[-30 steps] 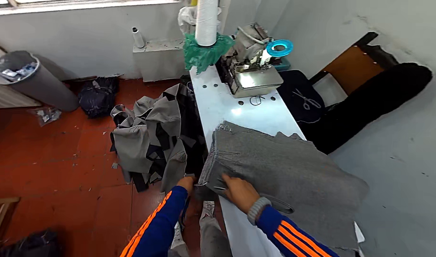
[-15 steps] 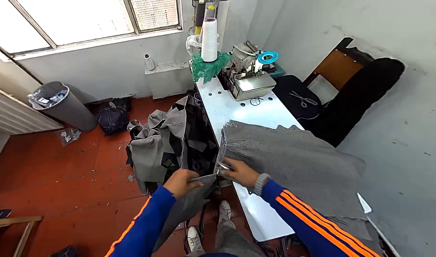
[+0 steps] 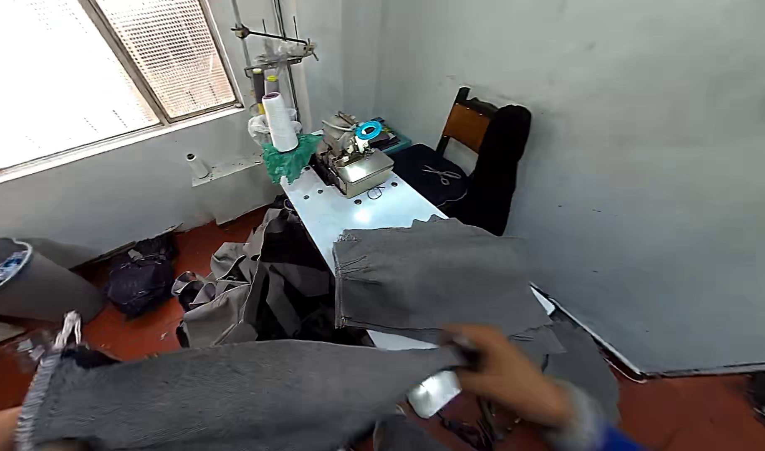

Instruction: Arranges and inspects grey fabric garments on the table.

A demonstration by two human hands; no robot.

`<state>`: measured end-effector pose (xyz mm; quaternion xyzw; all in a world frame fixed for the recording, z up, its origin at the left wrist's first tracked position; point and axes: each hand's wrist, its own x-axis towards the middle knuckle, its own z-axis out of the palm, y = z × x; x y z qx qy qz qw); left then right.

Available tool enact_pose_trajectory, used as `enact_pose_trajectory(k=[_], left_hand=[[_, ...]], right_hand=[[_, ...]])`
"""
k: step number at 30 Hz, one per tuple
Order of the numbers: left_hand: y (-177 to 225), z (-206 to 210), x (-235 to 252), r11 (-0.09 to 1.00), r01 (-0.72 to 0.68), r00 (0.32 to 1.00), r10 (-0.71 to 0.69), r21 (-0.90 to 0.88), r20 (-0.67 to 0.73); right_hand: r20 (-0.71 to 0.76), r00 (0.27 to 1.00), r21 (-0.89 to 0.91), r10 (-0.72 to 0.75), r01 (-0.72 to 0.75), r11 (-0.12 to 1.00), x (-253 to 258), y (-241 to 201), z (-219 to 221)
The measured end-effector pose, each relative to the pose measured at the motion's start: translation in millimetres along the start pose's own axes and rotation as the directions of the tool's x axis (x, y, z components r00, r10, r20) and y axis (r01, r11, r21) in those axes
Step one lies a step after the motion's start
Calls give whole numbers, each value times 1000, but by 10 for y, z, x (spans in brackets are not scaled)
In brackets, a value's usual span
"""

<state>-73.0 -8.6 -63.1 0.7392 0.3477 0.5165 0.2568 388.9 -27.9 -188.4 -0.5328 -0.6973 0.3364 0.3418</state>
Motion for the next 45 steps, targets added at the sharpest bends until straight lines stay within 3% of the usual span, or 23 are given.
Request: enact_pose_trajectory(k=[2,4,6,8,10,12,14,16,19,20,22,25,27,30,32,36,38,45], left_hand=[[-149,331,61,997,81,996,-81,-14,34],[-467,899,275,986,161,987,-160,-39,19],[-992,1561,580,954,278,960,-279,-113,-1],[-1643,2239,890,884,454,891,-449,-110,66],[-2370,2854,1043,791,611,786,-610,22,101],[-2980,3189,979,652,738,653,-755,172,58],[-3346,3183,723,535,817,558,-827,213,-63],[-3583,3048,228,439,856,473,-878,273,-70],[-3691,3105,-629,370,822,285,-925,433,251],[-3684,3238,-843,378,780,215,-911,500,352],[-3566,3446,-1036,349,715,98,-908,606,408],[-3544,3436,-1123,377,723,180,-912,579,369],[-3505,3200,-1111,429,714,179,-876,553,448],[-3262,2717,-1077,471,709,177,-839,525,514],[-3006,2456,-1038,509,690,219,-824,514,522],[-2566,2217,-875,590,583,279,-791,558,545],[-2413,2196,-781,627,512,291,-770,587,568],[-2192,2086,-543,632,367,317,-775,683,547]], right_hand=[[-64,997,-141,-42,33,989,-225,-85,-931],[-124,992,-326,-25,-17,945,-191,-294,-1582],[-282,959,-529,16,-169,831,204,-360,-1828],[-377,925,-640,50,-300,707,789,130,-1942],[-402,886,-640,231,-452,622,1310,808,-1890],[-354,843,-603,405,-537,590,1591,1333,-1632],[-216,851,-603,479,-502,620,1648,1593,-1179],[-15,825,-617,565,-452,644,1524,1901,-622],[104,764,-647,637,-434,627,1349,2470,-41],[104,753,-665,650,-433,608,1392,2522,-14],[87,769,-694,633,-410,592,1558,2375,-91],[156,841,-682,518,-287,672,1781,1697,-207],[291,855,-624,430,-172,762,1810,1265,-84],[534,720,-564,444,-87,821,1667,865,463],[590,655,-574,472,-71,816,1471,828,945],[511,610,-692,605,-125,711,1288,737,1672],[460,643,-724,613,-129,678,1309,740,1881],[373,742,-664,557,-207,719,1352,763,1724]])
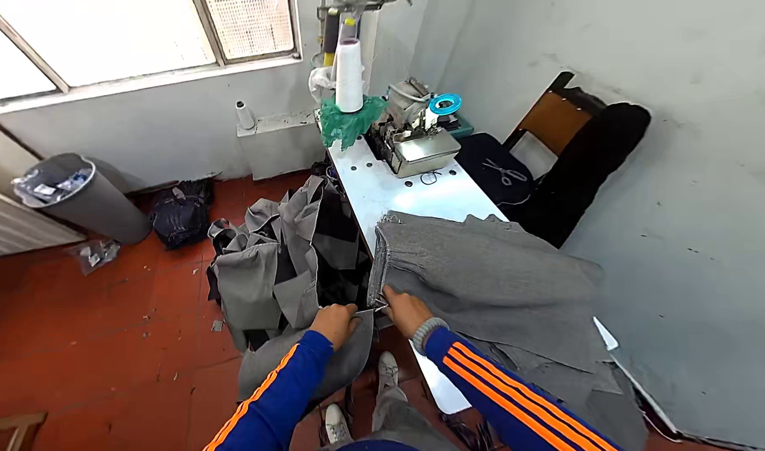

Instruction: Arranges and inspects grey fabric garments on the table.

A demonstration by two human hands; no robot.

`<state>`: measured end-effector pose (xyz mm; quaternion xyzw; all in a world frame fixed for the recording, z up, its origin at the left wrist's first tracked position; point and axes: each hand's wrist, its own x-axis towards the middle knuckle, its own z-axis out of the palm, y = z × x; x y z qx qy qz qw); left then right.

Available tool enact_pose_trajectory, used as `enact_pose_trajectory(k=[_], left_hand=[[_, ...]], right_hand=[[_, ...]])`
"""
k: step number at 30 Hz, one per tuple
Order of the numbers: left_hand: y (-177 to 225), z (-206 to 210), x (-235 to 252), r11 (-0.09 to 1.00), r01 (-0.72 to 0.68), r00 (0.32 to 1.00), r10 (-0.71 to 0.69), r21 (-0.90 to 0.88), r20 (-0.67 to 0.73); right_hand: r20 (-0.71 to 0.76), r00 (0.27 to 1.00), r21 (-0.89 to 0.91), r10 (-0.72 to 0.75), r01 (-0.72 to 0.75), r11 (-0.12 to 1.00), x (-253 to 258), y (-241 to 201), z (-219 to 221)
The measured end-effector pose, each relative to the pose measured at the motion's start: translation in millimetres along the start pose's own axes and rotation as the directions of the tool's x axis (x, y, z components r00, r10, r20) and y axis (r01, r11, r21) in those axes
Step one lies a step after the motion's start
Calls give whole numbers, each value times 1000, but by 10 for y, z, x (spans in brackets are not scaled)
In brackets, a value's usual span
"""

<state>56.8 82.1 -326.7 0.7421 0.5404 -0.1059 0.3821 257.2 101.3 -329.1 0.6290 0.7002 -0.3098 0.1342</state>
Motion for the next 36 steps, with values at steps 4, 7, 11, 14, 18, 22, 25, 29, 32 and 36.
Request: enact_pose_trajectory(k=[4,7,11,14,18,22,25,29,32,36], left_hand=[[96,-62,14,997,-10,1000,11,74,-1],[94,-51,-14,995,-15,1000,14,104,10],[2,-290,-356,993,-105,984,98,-44,-149],[49,-677,-911,919,-363,854,264,-151,-448],[331,-1146,-1646,719,-694,582,523,-45,-623],[357,-1482,-2143,667,-736,366,537,117,-760],[246,-1503,-2410,722,-689,325,380,59,-866],[479,-1386,-2232,663,-741,390,294,-108,-872],[714,-1314,-1350,652,-742,404,247,-157,-881],[933,-1188,470,747,-535,653,68,-395,-755]], right_hand=[[-36,999,2,-28,28,1000,-157,-136,-21],[-60,998,14,-11,12,1000,-85,-159,31],[-184,982,282,-40,92,955,-136,66,-47],[-254,931,538,-263,361,761,-505,195,-163],[-248,883,525,-397,468,711,-697,-108,-51],[-368,903,505,-224,396,767,-633,-211,292],[-579,789,401,-205,495,771,-1196,209,49],[-854,474,67,-217,513,856,-2298,1148,-745],[-914,349,-139,-207,212,967,-2624,1479,-1561],[-882,470,-15,28,-87,996,-1601,1864,-2267]])
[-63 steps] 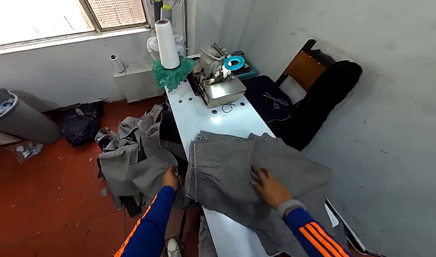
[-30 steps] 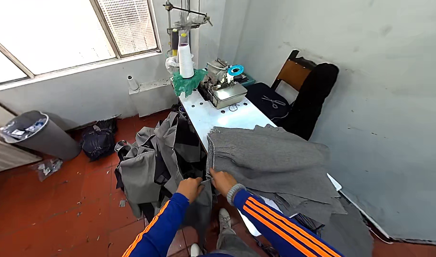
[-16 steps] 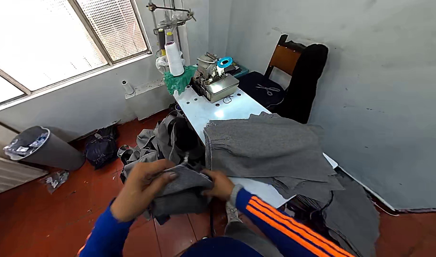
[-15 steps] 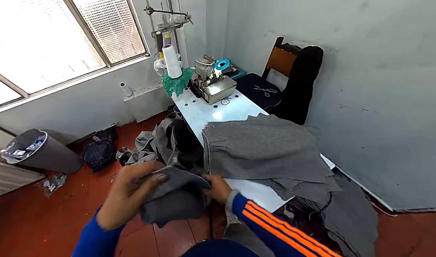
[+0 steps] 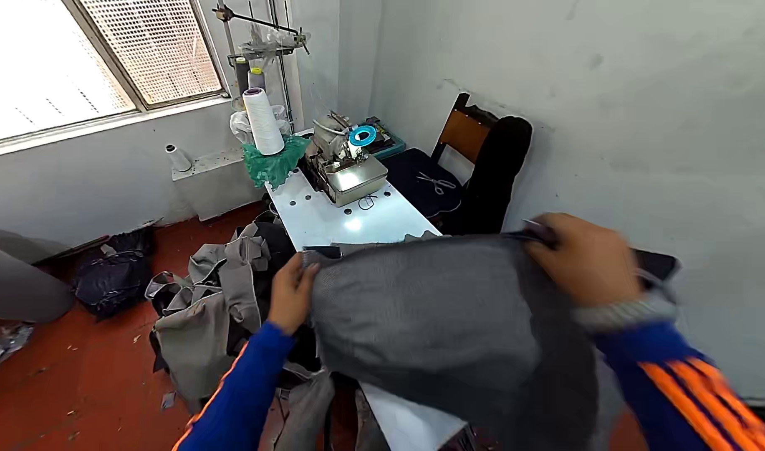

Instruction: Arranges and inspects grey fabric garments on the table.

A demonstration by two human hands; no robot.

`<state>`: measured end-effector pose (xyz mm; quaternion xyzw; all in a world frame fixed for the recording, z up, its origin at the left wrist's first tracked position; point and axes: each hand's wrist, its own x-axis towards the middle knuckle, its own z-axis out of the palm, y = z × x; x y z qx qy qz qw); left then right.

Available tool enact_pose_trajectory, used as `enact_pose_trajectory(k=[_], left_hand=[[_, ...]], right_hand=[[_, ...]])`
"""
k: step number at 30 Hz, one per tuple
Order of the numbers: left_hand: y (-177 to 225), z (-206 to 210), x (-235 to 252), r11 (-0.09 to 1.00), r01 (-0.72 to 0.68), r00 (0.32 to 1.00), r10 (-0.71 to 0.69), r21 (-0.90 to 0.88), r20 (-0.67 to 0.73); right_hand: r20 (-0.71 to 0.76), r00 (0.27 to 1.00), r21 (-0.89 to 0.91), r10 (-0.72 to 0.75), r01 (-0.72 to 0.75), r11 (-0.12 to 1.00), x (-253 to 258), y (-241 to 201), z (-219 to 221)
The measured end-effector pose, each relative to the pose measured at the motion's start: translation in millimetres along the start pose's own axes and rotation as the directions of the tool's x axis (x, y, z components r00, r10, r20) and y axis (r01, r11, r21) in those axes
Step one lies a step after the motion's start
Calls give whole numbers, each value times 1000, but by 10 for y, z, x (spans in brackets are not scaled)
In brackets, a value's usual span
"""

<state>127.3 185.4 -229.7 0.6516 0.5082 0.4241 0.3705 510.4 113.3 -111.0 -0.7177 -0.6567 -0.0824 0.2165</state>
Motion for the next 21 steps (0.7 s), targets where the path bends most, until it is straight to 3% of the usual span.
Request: enact_pose_trajectory(k=[3,5,7,9,11,14,16,18,21], left_hand=[[-831,680,647,919,271,950,-302,286,72],[-1242,825,778,863,375,907,-417,339,58],[-1543,744,535,856,434,896,-443,279,-32],[-1869,597,138,801,544,836,-544,249,-74],[-2260,646,-430,717,611,743,-665,335,69],[-2441,1049,-1055,716,534,605,-695,450,387],[-2402,1192,-1121,707,480,574,-700,519,424],[-2342,1096,-1058,730,377,575,-667,570,474],[-2177,665,-1049,759,299,481,-643,579,596]], right_hand=[[253,926,-33,278,-279,960,446,307,1002],[396,876,-34,274,-284,958,395,201,1419],[579,793,-27,189,-213,977,27,16,1833],[715,682,-47,157,-177,983,-423,-10,2361],[763,617,-117,193,-162,980,-701,51,2750],[788,579,-149,206,-145,978,-518,-43,2682],[794,592,-112,138,-80,990,-288,-324,2317],[797,602,29,-32,15,999,-195,-670,1979],[845,475,218,-247,116,969,-419,-1187,1834]])
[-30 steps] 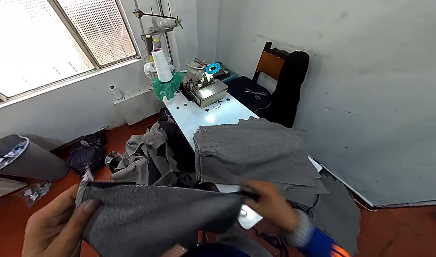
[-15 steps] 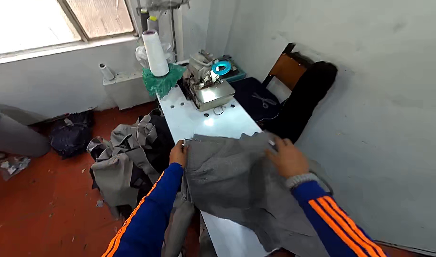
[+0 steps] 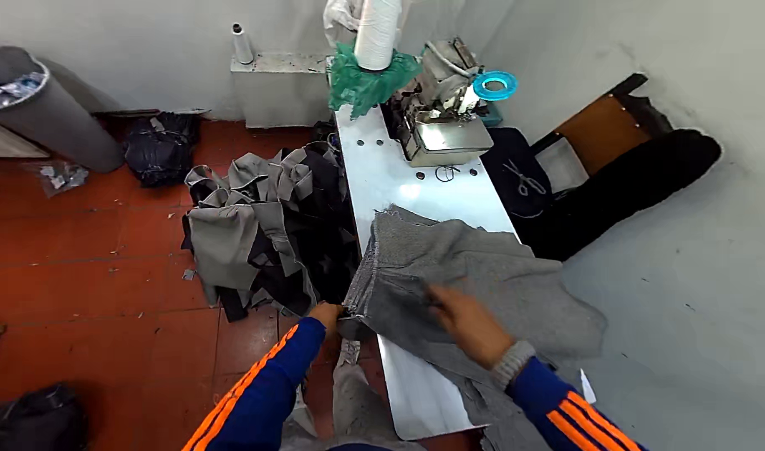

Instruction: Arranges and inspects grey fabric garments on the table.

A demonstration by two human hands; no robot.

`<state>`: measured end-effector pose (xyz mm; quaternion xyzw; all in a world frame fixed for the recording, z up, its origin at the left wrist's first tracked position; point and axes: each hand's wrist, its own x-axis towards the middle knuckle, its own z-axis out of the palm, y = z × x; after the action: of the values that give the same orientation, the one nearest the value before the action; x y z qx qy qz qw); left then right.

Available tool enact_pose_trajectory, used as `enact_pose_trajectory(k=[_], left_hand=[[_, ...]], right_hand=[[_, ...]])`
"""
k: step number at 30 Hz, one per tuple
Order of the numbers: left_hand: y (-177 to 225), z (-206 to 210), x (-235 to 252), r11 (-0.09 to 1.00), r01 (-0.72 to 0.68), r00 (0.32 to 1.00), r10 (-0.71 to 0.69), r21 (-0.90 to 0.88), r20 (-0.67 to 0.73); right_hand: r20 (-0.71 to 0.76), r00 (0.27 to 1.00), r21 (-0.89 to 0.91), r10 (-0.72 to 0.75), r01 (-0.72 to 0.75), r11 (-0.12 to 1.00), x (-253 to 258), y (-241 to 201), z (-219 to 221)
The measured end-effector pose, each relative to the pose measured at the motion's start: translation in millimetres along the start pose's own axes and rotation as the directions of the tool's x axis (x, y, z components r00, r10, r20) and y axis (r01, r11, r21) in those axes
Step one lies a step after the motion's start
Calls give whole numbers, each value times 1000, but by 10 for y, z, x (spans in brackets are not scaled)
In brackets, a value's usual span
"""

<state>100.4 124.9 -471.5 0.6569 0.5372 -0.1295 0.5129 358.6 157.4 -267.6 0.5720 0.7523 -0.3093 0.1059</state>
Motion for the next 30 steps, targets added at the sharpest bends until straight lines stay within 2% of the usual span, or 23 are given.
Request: enact_pose_trajectory(k=[3,5,9,14,17,19,21,23,24,26,28,30], left_hand=[[-107,-142,-484,999,-35,999,37,-39,36],[-22,-217,-800,999,-42,999,42,13,0],[214,-300,-1220,989,-69,995,78,133,-66],[382,-468,-1549,965,-118,981,149,233,-122],[424,-569,-1712,955,-144,974,183,259,-133],[468,-655,-1887,953,-206,947,251,221,-199],[480,-735,-2185,913,-365,847,407,182,-342],[498,-838,-2580,800,-557,635,582,221,-508],[520,-905,-2797,747,-614,525,627,254,-576],[534,-1066,-3225,688,-671,380,639,277,-669],[519,-1224,-3582,643,-714,296,636,277,-713],[496,-1333,-3807,612,-737,237,631,287,-739]], right_hand=[[157,986,-93,59,-45,995,81,-416,486],[185,974,-149,129,-102,984,207,-575,764],[153,978,-122,140,-122,985,372,-787,971],[48,985,-60,167,-164,985,220,-770,871],[-36,996,64,80,-77,995,95,-747,821],[-114,992,310,-56,89,946,-12,-772,718],[-118,963,570,-243,266,777,-222,-861,612],[-77,920,696,-385,326,640,-513,-1019,579],[-39,914,703,-405,313,638,-664,-1103,584],[-10,915,668,-403,306,678,-790,-1230,782],[-17,944,613,-329,270,743,-743,-1311,1096],[-49,978,636,-204,188,749,-778,-1371,1261]])
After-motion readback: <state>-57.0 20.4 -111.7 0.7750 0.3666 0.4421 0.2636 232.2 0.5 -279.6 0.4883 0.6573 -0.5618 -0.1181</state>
